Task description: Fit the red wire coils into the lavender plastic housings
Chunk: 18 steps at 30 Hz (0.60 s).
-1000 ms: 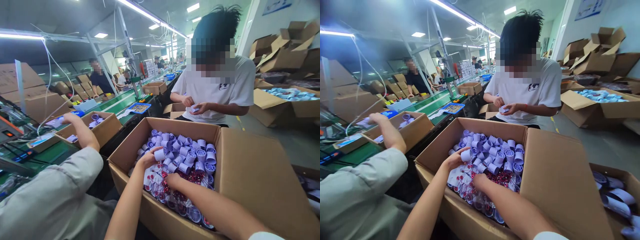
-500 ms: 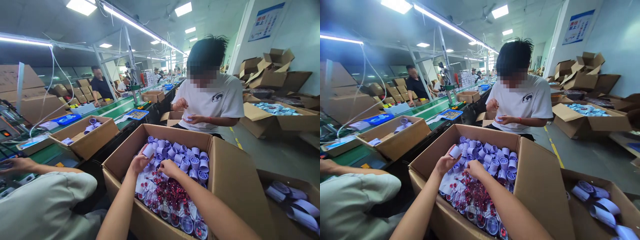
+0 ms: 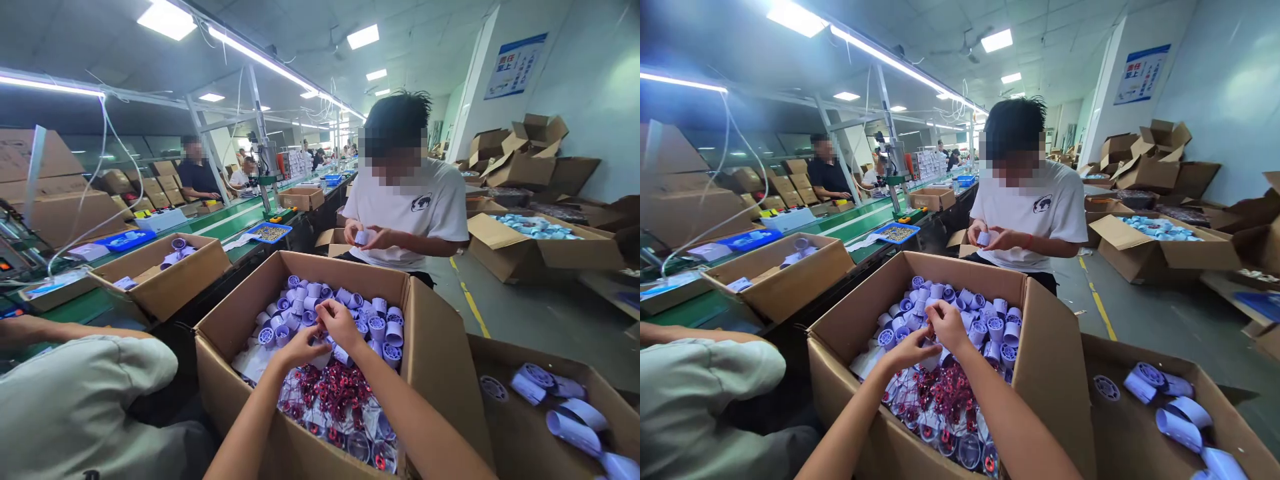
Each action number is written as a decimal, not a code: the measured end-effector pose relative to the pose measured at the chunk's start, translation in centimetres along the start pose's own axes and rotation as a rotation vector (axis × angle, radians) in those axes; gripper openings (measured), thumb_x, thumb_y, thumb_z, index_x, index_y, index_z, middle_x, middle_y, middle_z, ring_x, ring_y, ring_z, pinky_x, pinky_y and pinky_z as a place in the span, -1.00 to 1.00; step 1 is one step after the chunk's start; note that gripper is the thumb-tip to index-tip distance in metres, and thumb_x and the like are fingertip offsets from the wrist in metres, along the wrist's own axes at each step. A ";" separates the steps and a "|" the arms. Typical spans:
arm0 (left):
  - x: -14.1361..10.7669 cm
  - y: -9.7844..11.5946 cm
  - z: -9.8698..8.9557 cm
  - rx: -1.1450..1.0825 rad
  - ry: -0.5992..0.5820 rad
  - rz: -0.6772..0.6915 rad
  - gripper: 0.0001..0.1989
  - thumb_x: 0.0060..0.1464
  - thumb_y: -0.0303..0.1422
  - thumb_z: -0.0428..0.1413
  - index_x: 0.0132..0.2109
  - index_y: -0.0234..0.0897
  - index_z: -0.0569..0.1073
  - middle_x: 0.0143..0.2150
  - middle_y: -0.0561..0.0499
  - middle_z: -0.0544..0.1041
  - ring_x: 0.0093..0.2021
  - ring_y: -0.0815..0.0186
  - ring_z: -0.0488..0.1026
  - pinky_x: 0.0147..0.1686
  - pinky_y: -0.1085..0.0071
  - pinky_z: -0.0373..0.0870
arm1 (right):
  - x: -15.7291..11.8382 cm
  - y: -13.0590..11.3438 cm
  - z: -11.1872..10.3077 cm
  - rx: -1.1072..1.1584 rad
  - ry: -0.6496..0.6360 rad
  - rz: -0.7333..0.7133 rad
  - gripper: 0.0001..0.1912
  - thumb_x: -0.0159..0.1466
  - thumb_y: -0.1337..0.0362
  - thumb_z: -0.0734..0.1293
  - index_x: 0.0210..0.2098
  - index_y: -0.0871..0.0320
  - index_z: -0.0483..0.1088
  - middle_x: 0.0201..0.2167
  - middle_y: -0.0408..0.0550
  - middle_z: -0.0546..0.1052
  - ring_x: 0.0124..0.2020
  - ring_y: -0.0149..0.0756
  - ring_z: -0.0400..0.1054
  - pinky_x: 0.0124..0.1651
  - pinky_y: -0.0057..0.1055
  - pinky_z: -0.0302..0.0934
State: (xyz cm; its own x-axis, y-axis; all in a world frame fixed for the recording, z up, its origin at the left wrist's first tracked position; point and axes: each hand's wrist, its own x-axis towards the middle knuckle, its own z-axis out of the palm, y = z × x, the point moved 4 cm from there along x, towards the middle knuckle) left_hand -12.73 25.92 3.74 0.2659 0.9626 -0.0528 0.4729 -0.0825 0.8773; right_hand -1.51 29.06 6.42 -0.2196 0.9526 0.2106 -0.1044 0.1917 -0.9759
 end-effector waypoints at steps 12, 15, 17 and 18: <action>-0.8 0.8 -0.9 0.257 0.120 -0.010 -0.74 0.01 -0.19 0.08 -0.31 -0.30 0.51 -0.34 0.03 0.52 -0.27 0.25 0.38 -0.24 0.41 0.28 | -0.4 -1.2 0.0 -0.027 0.014 -0.093 -0.63 0.12 -0.08 0.27 -0.51 0.10 0.30 -0.65 -0.20 0.39 -0.60 -0.38 0.30 -0.50 -0.44 0.24; -0.6 0.1 -0.8 0.306 0.127 -0.061 -0.76 -0.02 -0.22 0.11 -0.37 -0.33 0.50 -0.39 0.02 0.52 -0.32 0.25 0.38 -0.30 0.42 0.27 | -0.8 -1.2 0.8 -0.119 -0.112 -0.128 -0.70 0.16 0.01 0.25 -0.50 0.11 0.32 -0.65 -0.21 0.40 -0.58 -0.39 0.30 -0.47 -0.45 0.23; -0.5 -0.5 -0.8 0.314 0.132 -0.095 -0.79 -0.04 -0.25 0.11 -0.41 -0.35 0.49 -0.44 0.01 0.52 -0.36 0.24 0.38 -0.36 0.41 0.27 | -1.0 -1.1 1.3 -0.210 -0.184 -0.166 -0.76 0.17 0.10 0.25 -0.49 0.12 0.36 -0.64 -0.22 0.40 -0.57 -0.40 0.29 -0.46 -0.47 0.20; -0.5 -0.8 -0.8 0.316 0.138 -0.110 -0.81 -0.05 -0.28 0.12 -0.41 -0.35 0.50 -0.44 0.00 0.52 -0.36 0.23 0.39 -0.36 0.41 0.27 | -1.2 -1.1 1.5 -0.257 -0.214 -0.192 -0.78 0.17 0.14 0.26 -0.49 0.13 0.37 -0.62 -0.21 0.41 -0.56 -0.40 0.29 -0.45 -0.48 0.19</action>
State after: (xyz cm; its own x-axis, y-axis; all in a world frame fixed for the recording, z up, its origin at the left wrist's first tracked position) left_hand -13.89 25.74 3.45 0.0930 0.9942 -0.0545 0.7347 -0.0316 0.6777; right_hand -2.62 27.34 7.35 -0.4200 0.8281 0.3713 0.0772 0.4403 -0.8945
